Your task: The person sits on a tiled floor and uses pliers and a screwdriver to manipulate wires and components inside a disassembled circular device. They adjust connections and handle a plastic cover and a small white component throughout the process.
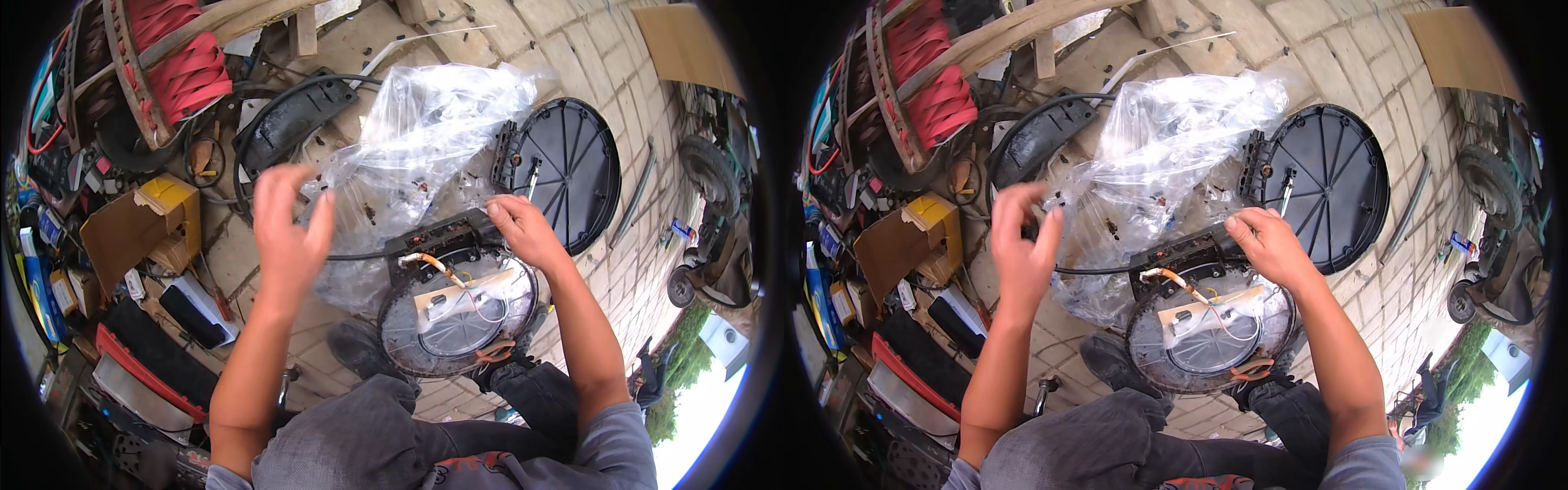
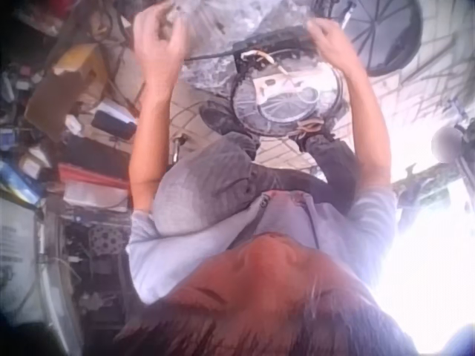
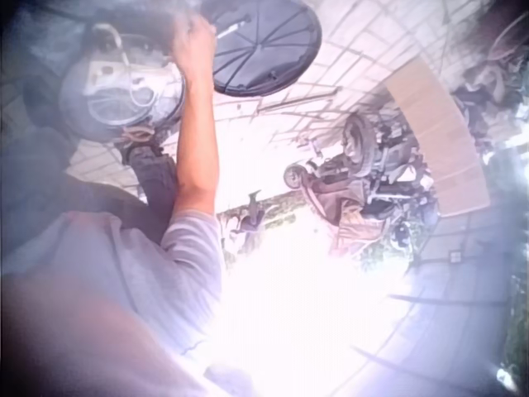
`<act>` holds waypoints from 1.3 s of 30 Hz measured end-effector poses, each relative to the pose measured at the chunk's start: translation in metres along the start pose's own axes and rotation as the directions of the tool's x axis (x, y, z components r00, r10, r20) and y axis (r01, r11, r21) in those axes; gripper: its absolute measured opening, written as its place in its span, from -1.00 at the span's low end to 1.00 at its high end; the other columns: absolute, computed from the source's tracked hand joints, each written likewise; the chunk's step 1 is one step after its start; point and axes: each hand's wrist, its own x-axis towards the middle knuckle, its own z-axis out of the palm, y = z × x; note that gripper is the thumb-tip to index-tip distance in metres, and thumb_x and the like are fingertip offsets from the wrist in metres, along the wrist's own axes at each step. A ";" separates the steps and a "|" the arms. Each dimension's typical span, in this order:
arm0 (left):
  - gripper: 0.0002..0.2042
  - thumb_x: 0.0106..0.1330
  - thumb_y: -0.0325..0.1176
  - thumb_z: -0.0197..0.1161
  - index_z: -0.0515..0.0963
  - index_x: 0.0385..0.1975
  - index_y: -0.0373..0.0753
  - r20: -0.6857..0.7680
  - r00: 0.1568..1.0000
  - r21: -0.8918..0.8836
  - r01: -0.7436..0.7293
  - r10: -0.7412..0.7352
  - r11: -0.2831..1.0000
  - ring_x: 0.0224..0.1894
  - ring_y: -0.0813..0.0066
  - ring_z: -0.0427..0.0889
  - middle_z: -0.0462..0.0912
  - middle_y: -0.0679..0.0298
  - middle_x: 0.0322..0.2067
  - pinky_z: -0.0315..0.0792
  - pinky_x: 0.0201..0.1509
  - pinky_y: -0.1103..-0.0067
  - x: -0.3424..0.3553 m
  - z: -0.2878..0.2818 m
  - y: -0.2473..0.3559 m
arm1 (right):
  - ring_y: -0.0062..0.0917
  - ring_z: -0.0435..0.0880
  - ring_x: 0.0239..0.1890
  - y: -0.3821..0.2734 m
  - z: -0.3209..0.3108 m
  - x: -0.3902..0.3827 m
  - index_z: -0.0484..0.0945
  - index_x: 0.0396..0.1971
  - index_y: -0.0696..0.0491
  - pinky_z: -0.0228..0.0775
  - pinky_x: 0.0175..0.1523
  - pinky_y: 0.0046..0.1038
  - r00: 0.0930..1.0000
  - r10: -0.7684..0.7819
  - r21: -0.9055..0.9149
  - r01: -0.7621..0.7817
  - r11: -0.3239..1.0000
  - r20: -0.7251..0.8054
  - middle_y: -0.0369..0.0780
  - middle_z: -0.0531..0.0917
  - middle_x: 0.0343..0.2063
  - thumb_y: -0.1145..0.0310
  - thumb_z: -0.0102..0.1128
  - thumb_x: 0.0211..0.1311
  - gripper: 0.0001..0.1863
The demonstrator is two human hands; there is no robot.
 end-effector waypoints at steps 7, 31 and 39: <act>-0.84 0.31 -0.47 0.30 0.64 -0.16 -0.35 0.592 0.739 -0.229 0.537 -0.321 0.812 -0.33 0.63 0.54 0.63 0.31 -0.31 0.46 -0.20 0.63 -0.060 0.025 0.014 | -0.23 0.59 -0.19 -0.022 -0.026 -0.003 0.62 -0.22 0.22 0.40 -0.01 -0.33 0.997 -0.014 -0.005 0.014 1.000 -0.081 -0.06 0.66 -0.33 0.18 0.14 0.44 -0.66; -0.68 0.44 -0.46 0.14 0.50 0.13 -0.40 0.582 0.792 -0.205 0.358 -0.181 0.911 0.05 0.46 0.59 0.68 0.14 0.01 0.41 0.19 0.52 -0.050 0.042 0.025 | -0.13 0.71 -0.22 0.242 0.008 -0.226 0.54 -0.29 0.19 0.54 -0.10 -0.24 0.653 0.730 0.010 -0.744 0.668 -0.202 0.01 0.70 -0.38 -0.10 0.55 -0.10 -0.34; -0.68 0.47 -0.46 0.12 0.48 0.17 -0.41 0.582 0.779 -0.218 0.426 -0.233 0.878 0.06 0.45 0.60 0.67 0.09 0.01 0.40 0.20 0.53 -0.072 0.038 0.021 | -0.19 0.66 -0.33 0.137 -0.009 -0.214 0.56 -0.37 0.09 0.52 -0.23 -0.22 0.949 0.219 -0.246 -0.273 0.930 -0.226 -0.12 0.62 -0.38 0.14 0.37 0.15 -0.69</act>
